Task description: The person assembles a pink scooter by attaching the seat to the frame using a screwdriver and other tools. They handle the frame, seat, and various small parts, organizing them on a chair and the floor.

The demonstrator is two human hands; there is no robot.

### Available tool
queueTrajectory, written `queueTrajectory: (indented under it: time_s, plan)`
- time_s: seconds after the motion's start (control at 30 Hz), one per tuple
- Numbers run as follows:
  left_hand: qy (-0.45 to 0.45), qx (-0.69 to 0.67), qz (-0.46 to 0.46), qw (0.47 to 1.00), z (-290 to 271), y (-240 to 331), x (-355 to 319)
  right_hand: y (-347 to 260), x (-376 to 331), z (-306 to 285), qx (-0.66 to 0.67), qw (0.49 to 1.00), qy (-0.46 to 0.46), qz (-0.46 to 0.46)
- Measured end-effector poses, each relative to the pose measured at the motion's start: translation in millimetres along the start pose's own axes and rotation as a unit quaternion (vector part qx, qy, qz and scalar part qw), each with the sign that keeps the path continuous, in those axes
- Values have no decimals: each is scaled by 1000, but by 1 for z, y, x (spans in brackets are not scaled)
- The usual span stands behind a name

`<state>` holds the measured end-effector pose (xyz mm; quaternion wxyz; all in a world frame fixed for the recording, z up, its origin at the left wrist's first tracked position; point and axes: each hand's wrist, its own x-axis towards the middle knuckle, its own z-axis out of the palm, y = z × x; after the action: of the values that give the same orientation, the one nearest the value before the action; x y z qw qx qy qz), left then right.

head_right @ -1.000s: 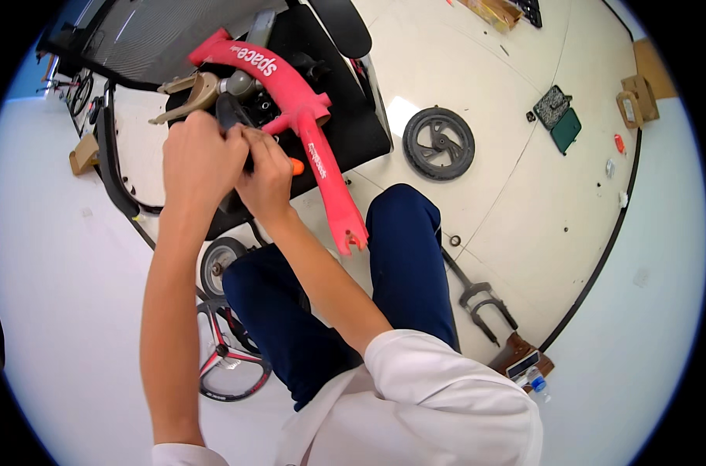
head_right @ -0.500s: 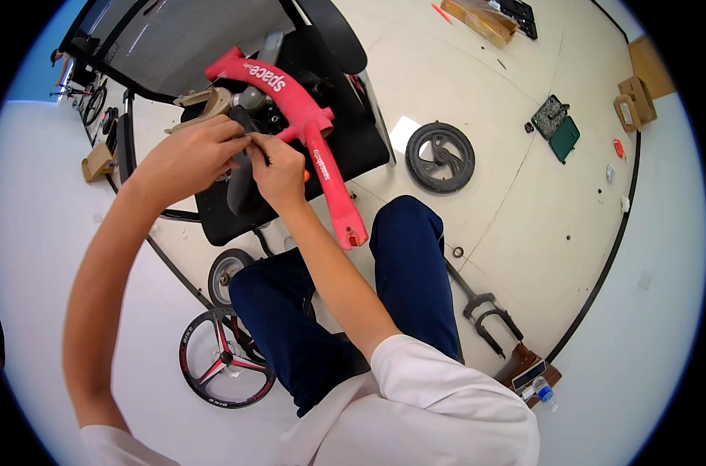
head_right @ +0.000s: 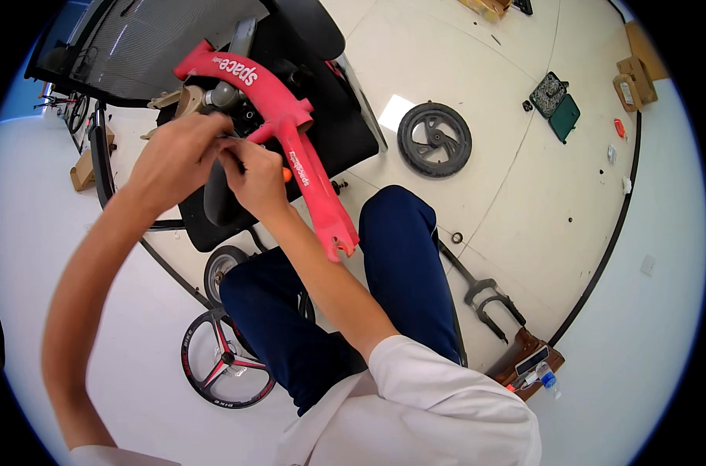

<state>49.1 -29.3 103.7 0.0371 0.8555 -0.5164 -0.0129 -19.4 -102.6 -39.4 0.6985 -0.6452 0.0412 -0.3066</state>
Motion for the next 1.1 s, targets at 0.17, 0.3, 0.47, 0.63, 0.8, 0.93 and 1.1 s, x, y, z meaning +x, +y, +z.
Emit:
queueTrajectory:
  time_s: [0.17, 0.3, 0.47, 0.63, 0.8, 0.93, 1.1]
  plan:
    - [91, -92, -313, 941, 1, 27, 6, -10, -2, 6, -9, 999, 41, -23]
    - [140, -273, -530, 791, 1, 26, 10, 3, -5, 10, -53, 992, 91, -64]
    - [171, -262, -482, 818, 8, 39, -13, 7, -9, 10, -54, 990, 85, -96]
    - [51, 40, -143, 988, -9, 30, -23, 4, -5, 3, -39, 997, 36, -64]
    - [-32, 43, -119, 991, -17, 19, -12, 2, -2, 0, -15, 999, 27, -37]
    - [10, 9, -181, 983, -7, 20, -5, 1, 3, -1, 8, 1000, 14, -26]
    - [34, -100, -388, 915, -5, 37, 19, -3, -4, -1, -39, 998, 31, -41]
